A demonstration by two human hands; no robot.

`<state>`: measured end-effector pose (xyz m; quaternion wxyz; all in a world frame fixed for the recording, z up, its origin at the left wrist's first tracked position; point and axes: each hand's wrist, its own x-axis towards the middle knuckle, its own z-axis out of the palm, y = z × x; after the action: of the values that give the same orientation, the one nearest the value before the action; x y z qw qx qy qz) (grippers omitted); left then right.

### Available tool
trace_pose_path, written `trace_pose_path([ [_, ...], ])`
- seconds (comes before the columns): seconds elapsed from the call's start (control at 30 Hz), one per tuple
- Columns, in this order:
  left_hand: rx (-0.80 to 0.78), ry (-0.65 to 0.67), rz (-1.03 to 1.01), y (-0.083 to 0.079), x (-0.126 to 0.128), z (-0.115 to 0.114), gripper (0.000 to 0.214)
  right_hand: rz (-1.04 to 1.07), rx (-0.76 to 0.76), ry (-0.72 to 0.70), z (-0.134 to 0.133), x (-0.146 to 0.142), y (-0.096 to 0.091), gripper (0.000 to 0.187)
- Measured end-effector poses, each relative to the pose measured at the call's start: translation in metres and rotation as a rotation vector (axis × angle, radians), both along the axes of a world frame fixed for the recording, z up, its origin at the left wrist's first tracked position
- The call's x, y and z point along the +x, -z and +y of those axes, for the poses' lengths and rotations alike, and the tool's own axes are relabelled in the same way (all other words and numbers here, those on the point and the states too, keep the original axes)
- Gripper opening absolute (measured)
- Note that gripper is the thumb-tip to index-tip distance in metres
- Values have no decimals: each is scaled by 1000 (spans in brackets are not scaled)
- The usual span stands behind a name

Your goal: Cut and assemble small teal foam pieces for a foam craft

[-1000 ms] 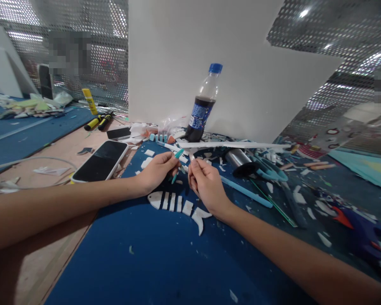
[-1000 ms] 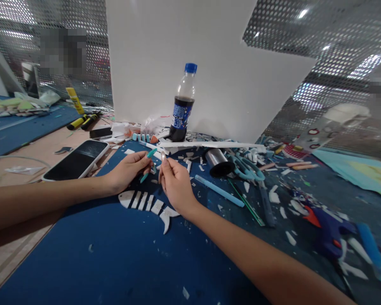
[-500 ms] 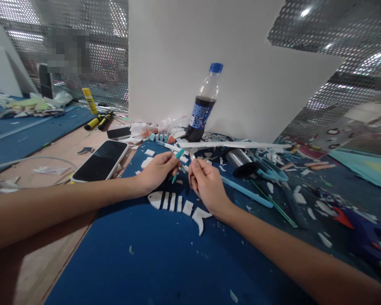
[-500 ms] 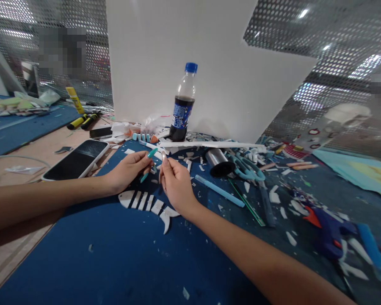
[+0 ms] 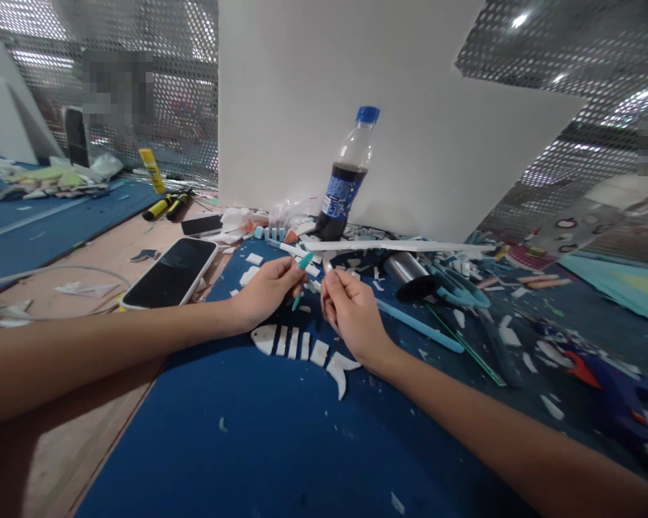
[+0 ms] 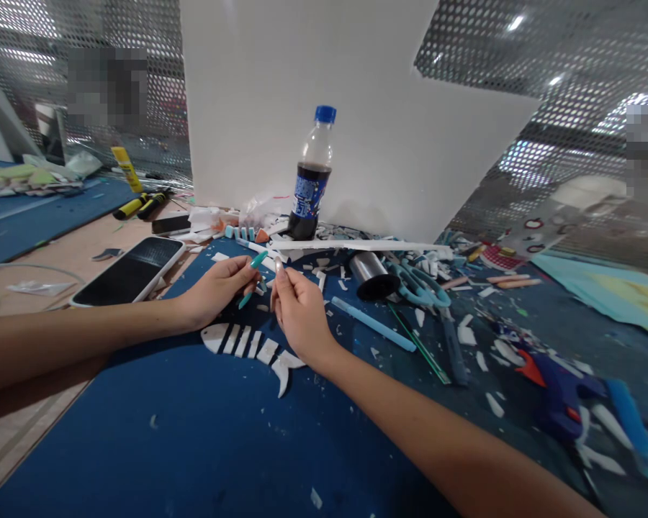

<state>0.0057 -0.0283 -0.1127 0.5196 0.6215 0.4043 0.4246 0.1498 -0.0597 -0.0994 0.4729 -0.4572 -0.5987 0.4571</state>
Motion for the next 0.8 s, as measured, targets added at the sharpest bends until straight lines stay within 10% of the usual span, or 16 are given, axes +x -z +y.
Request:
trace_pose_path([
  [0.8, 20, 11, 5, 0, 0, 0, 30, 12, -13, -13, 0, 0, 1, 37],
])
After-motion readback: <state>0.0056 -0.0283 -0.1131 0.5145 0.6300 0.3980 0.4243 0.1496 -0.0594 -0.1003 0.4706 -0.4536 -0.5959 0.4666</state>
